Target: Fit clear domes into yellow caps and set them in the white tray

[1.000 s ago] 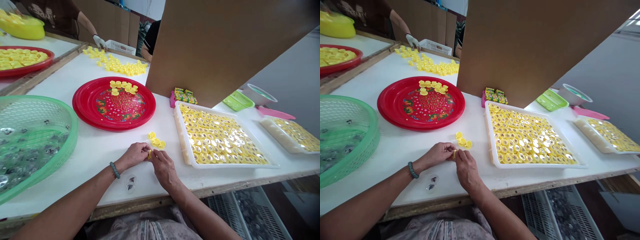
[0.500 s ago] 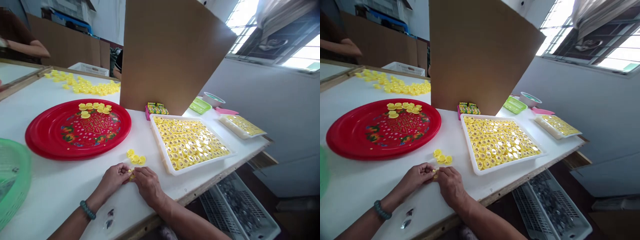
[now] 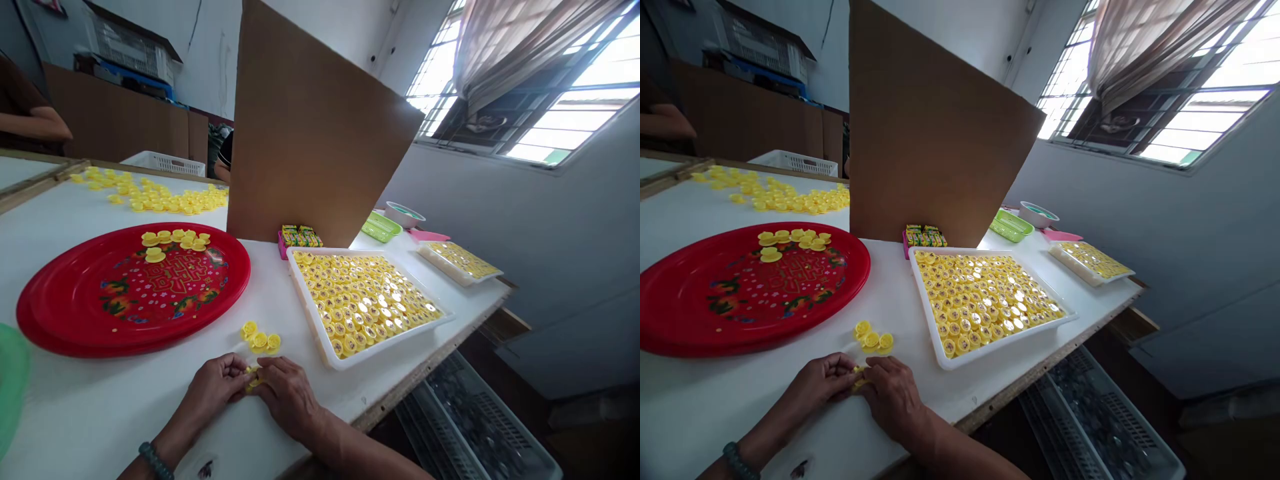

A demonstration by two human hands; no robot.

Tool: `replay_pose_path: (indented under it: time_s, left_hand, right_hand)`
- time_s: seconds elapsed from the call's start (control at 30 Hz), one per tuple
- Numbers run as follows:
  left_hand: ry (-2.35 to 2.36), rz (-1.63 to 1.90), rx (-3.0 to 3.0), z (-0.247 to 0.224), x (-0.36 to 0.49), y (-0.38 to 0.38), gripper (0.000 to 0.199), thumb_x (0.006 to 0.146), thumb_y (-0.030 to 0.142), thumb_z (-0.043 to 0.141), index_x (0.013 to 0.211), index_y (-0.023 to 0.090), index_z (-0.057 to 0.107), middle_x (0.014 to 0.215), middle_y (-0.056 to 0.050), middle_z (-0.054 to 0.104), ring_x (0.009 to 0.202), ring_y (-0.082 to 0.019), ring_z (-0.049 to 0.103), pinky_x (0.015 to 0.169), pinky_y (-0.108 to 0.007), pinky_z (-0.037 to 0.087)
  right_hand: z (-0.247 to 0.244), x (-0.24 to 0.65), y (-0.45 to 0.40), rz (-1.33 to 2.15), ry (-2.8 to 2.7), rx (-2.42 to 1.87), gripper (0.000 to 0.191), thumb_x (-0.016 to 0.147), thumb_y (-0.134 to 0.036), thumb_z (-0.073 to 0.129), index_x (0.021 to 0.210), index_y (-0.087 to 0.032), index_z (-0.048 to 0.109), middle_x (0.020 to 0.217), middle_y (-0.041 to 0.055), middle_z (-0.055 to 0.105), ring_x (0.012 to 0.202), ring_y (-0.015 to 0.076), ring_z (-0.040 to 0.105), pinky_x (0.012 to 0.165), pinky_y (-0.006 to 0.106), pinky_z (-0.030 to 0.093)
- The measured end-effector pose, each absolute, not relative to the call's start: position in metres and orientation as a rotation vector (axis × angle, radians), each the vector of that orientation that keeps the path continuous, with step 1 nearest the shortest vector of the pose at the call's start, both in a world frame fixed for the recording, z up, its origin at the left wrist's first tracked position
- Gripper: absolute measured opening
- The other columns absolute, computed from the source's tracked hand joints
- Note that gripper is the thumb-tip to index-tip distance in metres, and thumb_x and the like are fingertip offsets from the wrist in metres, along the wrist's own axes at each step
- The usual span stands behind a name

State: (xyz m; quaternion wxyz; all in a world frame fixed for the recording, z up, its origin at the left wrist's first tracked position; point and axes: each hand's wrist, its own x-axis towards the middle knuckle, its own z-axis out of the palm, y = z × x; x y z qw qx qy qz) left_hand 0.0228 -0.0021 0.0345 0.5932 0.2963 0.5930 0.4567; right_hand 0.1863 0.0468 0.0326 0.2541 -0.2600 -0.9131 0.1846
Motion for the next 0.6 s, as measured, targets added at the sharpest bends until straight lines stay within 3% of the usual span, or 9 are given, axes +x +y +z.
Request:
replay_pose_path:
  time_s: [0.13,0.27,0.43,0.6]
  left_hand:
    - [1.304,1.048,0.718,0.039,0.023,-0.004,0.039,0.057,0.043,0.073,0.082,0.014,0.063,0.065,0.000,0.062,0.063,-0.014,0.058,0.060,-0.025,0.044]
    - [1.320,1.022,0.655,0.032,0.021,-0.002,0.051,0.051,0.047,0.075,0.090,0.015,0.064,0.057,0.003,0.057,0.052,-0.012,0.053,0.052,-0.024,0.041]
    - [1.362,1.022,0.661,0.016,0.023,0.002,0.049,0.048,0.048,0.077,0.082,0.016,0.064,0.057,0.003,0.056,0.049,-0.011,0.051,0.047,-0.022,0.040]
    - [1.452,1.040,0.609,0.008,0.024,0.004,0.053,0.046,0.055,0.075,0.080,0.017,0.065,0.058,0.001,0.057,0.046,-0.011,0.050,0.043,-0.023,0.038]
  right_hand:
    - [0.044,0.190,0.042,0.577,-2.503,-0.779,0.009,0.075,-0.017,0.062,0.082,-0.019,0.057,0.079,0.0020,0.064,0.074,0.0156,0.061,0.070,0.024,0.049]
    - [0.080,0.210,0.065,0.615,-2.431,-0.745,0.016,0.077,-0.018,0.060,0.093,-0.021,0.057,0.089,0.0029,0.063,0.083,0.0147,0.060,0.073,0.023,0.048]
    - [0.117,0.233,0.177,0.245,-2.321,-1.019,0.011,0.081,-0.022,0.055,0.091,-0.020,0.060,0.092,0.0033,0.064,0.075,0.0130,0.060,0.069,0.025,0.046]
    - [0.114,0.231,0.297,0.053,-2.323,-1.356,0.022,0.076,-0.018,0.060,0.097,-0.016,0.066,0.092,0.0067,0.067,0.077,0.0167,0.062,0.074,0.028,0.046]
